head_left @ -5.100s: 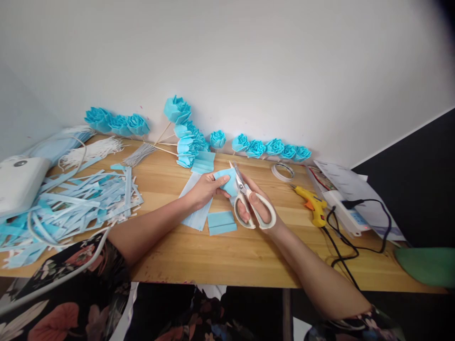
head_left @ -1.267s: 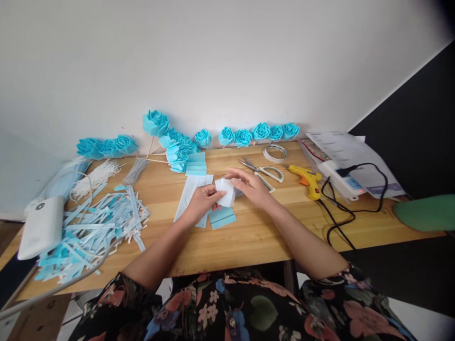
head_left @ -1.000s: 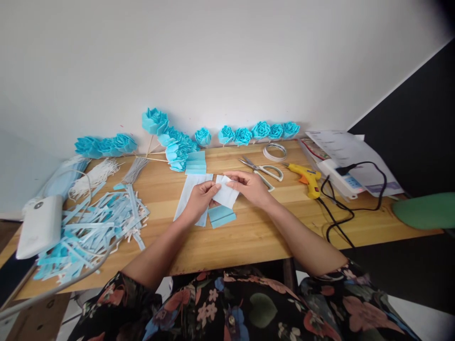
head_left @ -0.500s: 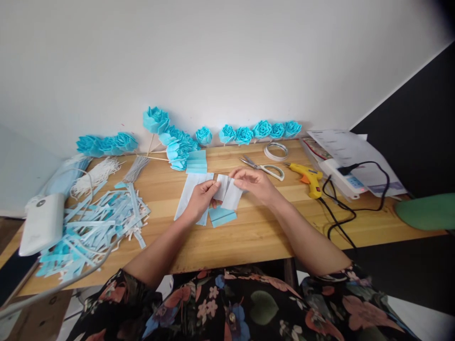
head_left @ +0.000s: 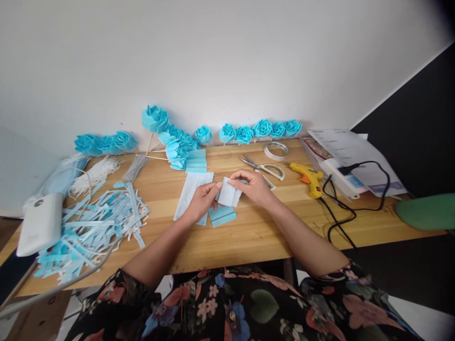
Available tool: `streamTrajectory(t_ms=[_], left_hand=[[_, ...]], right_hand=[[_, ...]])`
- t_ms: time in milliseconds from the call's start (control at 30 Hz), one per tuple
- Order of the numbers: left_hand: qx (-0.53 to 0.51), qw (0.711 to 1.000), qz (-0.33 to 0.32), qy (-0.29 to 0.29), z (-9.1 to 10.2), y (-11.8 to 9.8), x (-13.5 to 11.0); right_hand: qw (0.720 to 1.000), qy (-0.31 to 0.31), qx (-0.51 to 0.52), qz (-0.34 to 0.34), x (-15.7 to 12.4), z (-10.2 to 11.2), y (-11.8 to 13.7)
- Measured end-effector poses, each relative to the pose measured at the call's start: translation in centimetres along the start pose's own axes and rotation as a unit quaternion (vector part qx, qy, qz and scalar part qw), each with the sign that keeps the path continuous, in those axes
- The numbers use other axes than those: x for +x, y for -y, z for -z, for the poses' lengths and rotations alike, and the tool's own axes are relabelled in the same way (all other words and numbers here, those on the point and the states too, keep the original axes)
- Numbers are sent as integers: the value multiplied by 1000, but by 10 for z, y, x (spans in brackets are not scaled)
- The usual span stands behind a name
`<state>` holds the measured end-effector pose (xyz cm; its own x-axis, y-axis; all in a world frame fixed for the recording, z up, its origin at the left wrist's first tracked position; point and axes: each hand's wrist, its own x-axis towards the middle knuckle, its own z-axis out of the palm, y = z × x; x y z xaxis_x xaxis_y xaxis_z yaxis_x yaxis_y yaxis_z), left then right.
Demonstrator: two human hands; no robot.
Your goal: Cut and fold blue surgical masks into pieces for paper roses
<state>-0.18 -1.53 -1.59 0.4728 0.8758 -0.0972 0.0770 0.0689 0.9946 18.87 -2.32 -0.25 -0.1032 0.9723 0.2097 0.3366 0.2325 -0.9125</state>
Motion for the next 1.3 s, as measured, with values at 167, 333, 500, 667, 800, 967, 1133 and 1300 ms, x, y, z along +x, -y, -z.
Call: streamTrajectory(t_ms=[167, 333, 500, 667, 800, 967, 1133, 1300], left_hand=[[11, 1000, 6, 10, 0, 0, -1], [15, 1000, 13, -10, 0, 5, 2], [-10, 995, -9, -98, 4, 6, 3], [12, 993, -32, -116, 5, 3, 3], [35, 994, -40, -99, 4, 2, 2], [41, 993, -37, -107, 3, 1, 0], [44, 992, -46, -108, 3, 1, 0], [50, 992, -44, -108, 3, 0, 0]], right_hand=[[999, -13, 48, -14, 0, -2, -8], [996, -18, 90, -22, 0, -4, -14], [995, 13, 97, -26, 0, -4, -10], [996, 50, 72, -31, -1, -1, -3], [996, 45, 71, -38, -1, 1, -2], [1000, 22, 13, -10, -2, 1, -2], [1000, 18, -5, 4, -2, -1, -1], [1000, 18, -8, 9, -3, -1, -1]])
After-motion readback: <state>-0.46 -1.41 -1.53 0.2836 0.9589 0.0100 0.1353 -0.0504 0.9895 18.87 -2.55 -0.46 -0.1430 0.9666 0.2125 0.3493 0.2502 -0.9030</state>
